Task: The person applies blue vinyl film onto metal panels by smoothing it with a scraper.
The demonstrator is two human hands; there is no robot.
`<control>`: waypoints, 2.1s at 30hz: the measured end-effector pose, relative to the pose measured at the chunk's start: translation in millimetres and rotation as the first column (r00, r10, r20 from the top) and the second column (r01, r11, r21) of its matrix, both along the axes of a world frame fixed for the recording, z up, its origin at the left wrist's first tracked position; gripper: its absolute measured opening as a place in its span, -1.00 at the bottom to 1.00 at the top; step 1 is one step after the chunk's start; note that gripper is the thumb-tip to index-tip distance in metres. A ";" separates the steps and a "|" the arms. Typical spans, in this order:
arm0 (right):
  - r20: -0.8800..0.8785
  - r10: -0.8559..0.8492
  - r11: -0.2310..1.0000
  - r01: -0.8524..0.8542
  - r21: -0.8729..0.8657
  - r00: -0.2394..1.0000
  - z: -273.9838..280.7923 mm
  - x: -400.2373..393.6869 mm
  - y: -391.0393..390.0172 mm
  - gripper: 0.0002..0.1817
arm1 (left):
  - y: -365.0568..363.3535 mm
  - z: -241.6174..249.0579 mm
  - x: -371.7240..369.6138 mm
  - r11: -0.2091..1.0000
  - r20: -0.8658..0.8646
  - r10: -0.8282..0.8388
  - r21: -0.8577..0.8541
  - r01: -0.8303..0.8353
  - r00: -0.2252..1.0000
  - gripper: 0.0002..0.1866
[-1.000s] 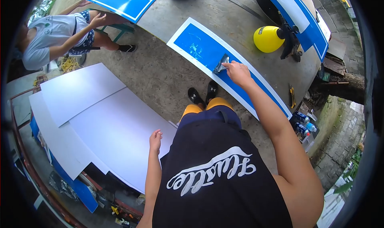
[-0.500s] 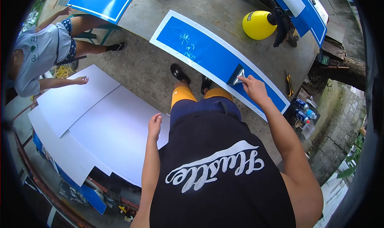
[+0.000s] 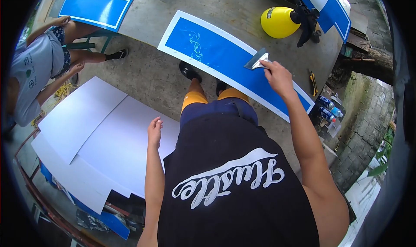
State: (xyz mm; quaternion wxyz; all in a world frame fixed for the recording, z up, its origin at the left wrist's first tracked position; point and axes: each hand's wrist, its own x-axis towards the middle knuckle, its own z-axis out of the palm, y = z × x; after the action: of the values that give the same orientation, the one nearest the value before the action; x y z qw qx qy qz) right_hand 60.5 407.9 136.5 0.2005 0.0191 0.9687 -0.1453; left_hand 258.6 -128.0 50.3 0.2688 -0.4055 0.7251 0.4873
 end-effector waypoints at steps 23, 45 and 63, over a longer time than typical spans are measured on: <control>0.048 0.212 0.972 -0.206 -0.108 0.976 -40.9 -45.0 -63.4 -0.61 | 5.5 5.7 8.5 1.000 -0.006 -0.001 0.008 0.001 1.000 -0.59; 0.067 0.305 0.951 -0.300 -0.068 0.950 -36.6 -56.7 -119.1 -0.56 | 19.5 -2.8 -9.0 0.999 0.032 0.007 0.039 -0.008 0.999 -0.58; 0.085 0.253 0.967 -0.255 0.024 0.964 -32.1 -74.7 -83.5 -0.58 | 4.2 -26.5 28.0 0.984 0.117 0.176 0.021 -0.179 0.977 -0.61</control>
State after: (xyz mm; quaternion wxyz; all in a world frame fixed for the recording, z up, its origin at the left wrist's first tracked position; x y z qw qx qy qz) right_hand -14.1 324.3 104.4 0.2563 -0.0958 0.9566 -0.1005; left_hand 286.7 -123.7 23.8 0.2718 -0.4917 0.6617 0.4965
